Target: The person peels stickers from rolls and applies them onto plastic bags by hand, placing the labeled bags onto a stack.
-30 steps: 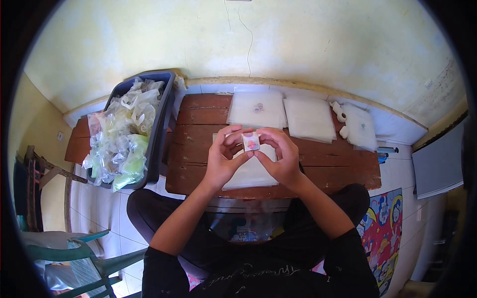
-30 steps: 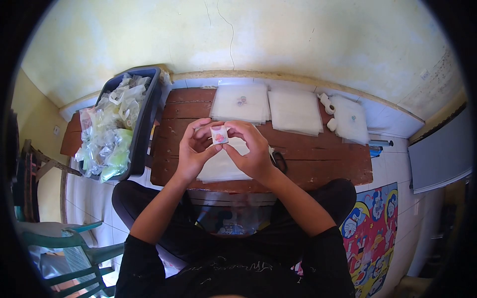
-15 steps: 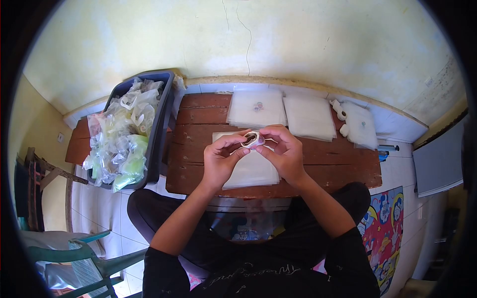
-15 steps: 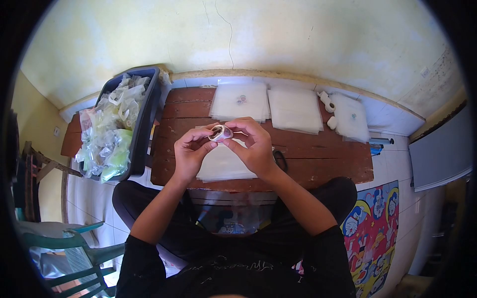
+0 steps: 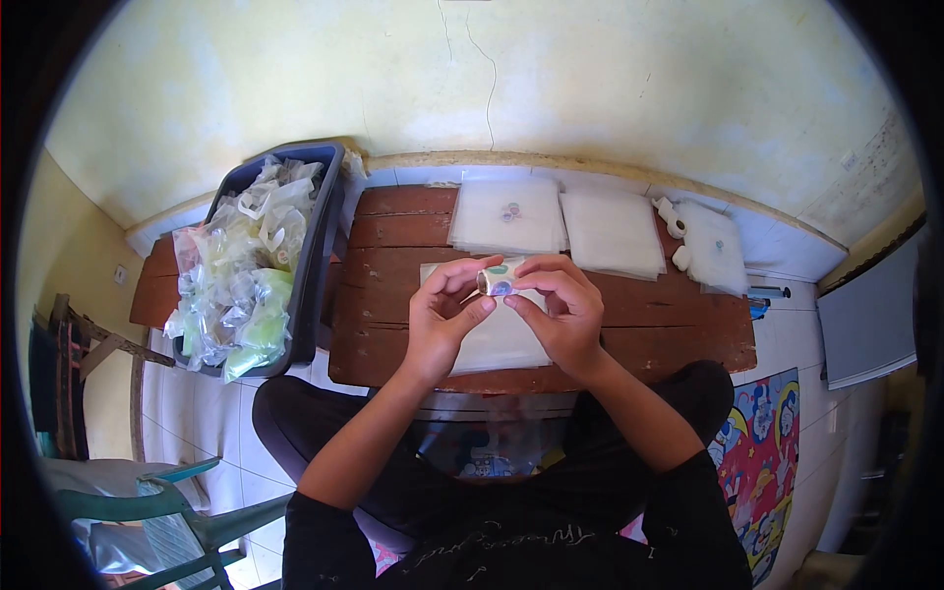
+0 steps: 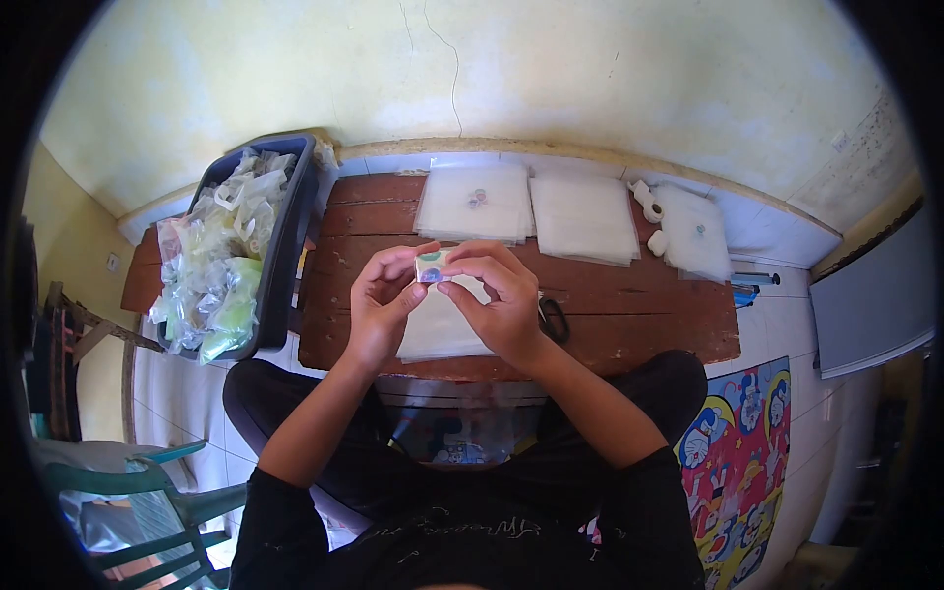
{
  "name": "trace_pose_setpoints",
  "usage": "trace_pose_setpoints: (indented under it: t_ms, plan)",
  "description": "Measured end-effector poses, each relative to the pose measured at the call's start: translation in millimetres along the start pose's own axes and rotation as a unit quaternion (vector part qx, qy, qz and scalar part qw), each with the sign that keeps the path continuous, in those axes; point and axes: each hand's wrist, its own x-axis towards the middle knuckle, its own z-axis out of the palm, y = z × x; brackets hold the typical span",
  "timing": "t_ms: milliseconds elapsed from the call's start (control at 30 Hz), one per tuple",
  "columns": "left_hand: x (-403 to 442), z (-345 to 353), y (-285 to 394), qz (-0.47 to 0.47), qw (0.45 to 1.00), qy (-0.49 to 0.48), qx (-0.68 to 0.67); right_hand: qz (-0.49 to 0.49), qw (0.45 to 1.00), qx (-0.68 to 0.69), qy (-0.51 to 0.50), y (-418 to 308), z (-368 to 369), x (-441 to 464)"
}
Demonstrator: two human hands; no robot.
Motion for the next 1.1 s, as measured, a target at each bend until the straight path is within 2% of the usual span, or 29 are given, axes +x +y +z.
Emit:
trace_pose_setpoints:
  t_ms: [167,233,367,433,567,633,933,1067,1100]
  plan:
    - [-2.3,3.7,1.6,0.007,0.999,-0.005,-0.041,-0.042,0.998,-0.042,0.001,-5.4,-2.6,1.0]
    - [-2.3,4.8,3.6,0.01,0.999,-0.004,-0.052,-0.06,0.995,-0.072,-0.029,-8.5,-4.7,0.3]
    - [-1.5,2.8,3.5,0.026,0.999,-0.017,-0.043,-0.083,0.995,-0.045,-0.037,-5.3,-1.6,-1.0]
    - [-1.5,2.4,3.2,0.037,0.998,-0.026,-0.041,-0.038,0.999,0.016,-0.027,-5.0,-0.3,-1.6]
    - [-2.6,2.6,3.3,0.042,0.997,-0.024,-0.059,-0.022,0.997,0.068,-0.01,-3.2,0.7,-1.5]
    - [-3.2,1.9,1.7,0.044,0.997,-0.023,-0.052,0.017,0.996,0.091,-0.013,-3.8,0.3,-2.4]
    - [-4.5,1.7,-2.1,0.044,0.999,-0.001,-0.01,0.031,0.988,0.151,-0.024,-4.3,0.5,-3.8]
    - [-5.7,4.6,3.4,0.019,0.999,0.017,0.028,0.005,0.993,0.114,0.008,-3.5,1.0,-4.4]
    - [-5.8,4.7,4.3,0.013,1.0,0.008,0.022,0.005,0.999,0.043,0.0,-7.3,-2.3,-5.3]
